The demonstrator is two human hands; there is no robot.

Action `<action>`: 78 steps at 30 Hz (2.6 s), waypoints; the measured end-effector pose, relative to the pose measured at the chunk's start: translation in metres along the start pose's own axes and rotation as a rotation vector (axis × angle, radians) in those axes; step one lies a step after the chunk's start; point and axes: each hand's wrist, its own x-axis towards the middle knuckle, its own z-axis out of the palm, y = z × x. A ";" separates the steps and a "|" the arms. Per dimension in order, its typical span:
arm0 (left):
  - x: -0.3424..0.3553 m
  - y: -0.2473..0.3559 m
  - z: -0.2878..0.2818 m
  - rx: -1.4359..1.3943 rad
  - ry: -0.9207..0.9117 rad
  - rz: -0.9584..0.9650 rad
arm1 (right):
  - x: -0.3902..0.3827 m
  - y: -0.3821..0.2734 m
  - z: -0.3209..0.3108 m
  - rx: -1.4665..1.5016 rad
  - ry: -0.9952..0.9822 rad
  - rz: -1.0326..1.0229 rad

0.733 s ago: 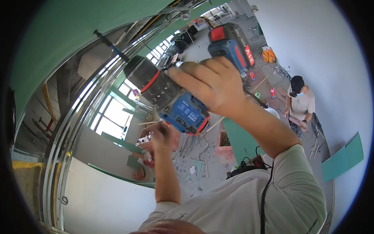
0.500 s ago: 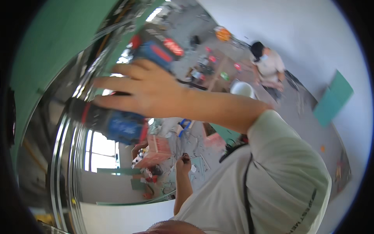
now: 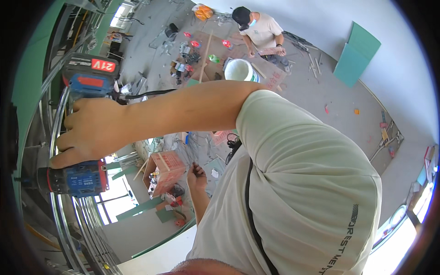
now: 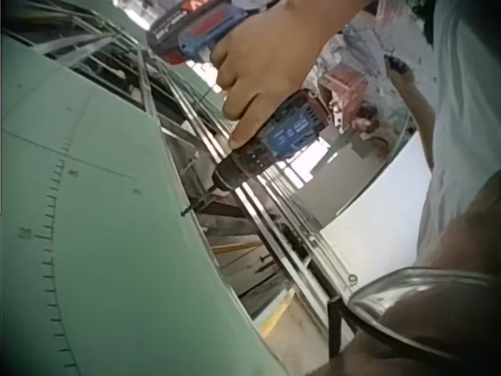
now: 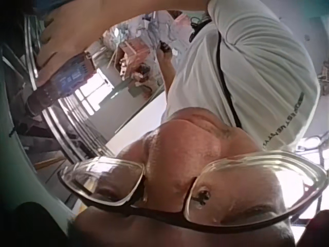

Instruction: The person cuts the drywall ceiling using a hand saw, drills into the ceiling with a power drill, and measures the opening in the ceiling using a tape measure.

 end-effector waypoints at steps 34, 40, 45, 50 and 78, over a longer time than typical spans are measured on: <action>-0.016 -0.032 -0.091 -0.263 -0.071 0.038 | -0.387 0.079 -0.259 -0.196 -1.550 1.207; -0.002 -0.111 -0.052 0.056 0.164 -0.263 | -0.538 -0.010 -0.478 -0.268 -1.580 1.353; 0.019 -0.100 0.000 0.271 0.268 -0.174 | -0.588 -0.133 -0.647 -0.005 -1.317 1.275; 0.046 -0.082 0.022 0.339 0.150 -0.069 | -0.628 -0.183 -0.733 -0.063 -1.271 1.244; 0.123 -0.141 0.205 0.471 -0.194 -0.232 | -0.536 0.007 -0.543 -0.582 -1.821 1.861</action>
